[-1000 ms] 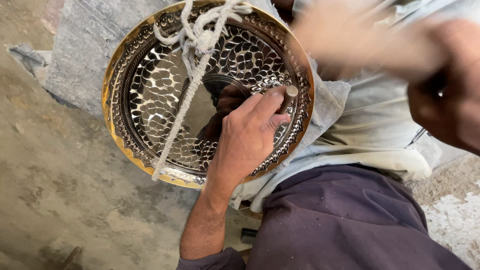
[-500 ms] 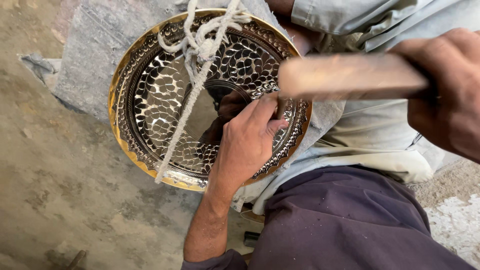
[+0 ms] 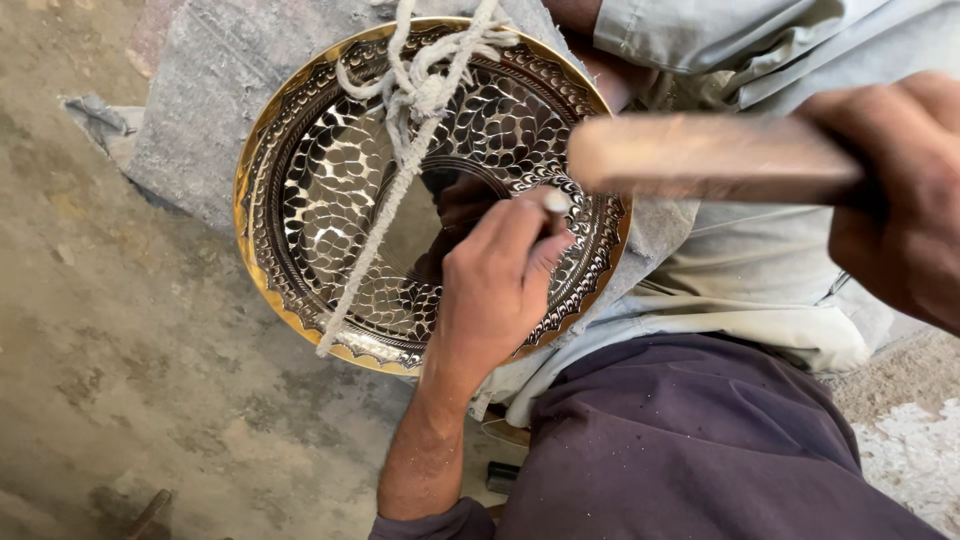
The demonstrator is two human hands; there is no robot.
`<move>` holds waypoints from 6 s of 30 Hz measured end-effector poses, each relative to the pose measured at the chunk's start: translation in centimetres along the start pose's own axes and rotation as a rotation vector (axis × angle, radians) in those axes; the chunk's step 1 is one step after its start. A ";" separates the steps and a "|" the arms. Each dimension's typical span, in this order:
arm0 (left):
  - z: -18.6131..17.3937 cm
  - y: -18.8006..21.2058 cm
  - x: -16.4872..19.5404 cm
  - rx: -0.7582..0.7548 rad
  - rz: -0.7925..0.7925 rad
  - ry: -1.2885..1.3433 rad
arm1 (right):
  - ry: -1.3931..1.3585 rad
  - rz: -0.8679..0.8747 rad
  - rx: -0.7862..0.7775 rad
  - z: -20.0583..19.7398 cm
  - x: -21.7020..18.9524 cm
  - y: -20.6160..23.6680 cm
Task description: The person sits on the floor with an engraved decorative metal tray resting on a cloth pad, holds a small punch against the tray's surface with one hand, and strikes the punch with a wooden mallet held in the other hand, working across the patterned areas of the tray.
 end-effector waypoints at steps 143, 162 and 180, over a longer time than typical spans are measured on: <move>1.5 4.6 -2.3 0.461 -0.120 -0.116 | -0.003 -0.408 -0.059 -2.3 -6.1 -7.6; 1.4 4.7 -2.3 0.449 -0.124 -0.047 | -0.019 -0.382 -0.074 -1.4 -5.6 -6.5; 1.6 4.7 -2.4 0.429 -0.119 -0.041 | -0.147 -0.227 -0.080 -1.7 -5.7 -5.3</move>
Point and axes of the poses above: each hand's wrist, its own y-axis away from the middle knuckle, its own z-axis out of the palm, x = y × z, the point moved 4 cm from there along -y, towards the middle knuckle, and after that the axes turned 6 degrees about -y, right-handed, at the moved point
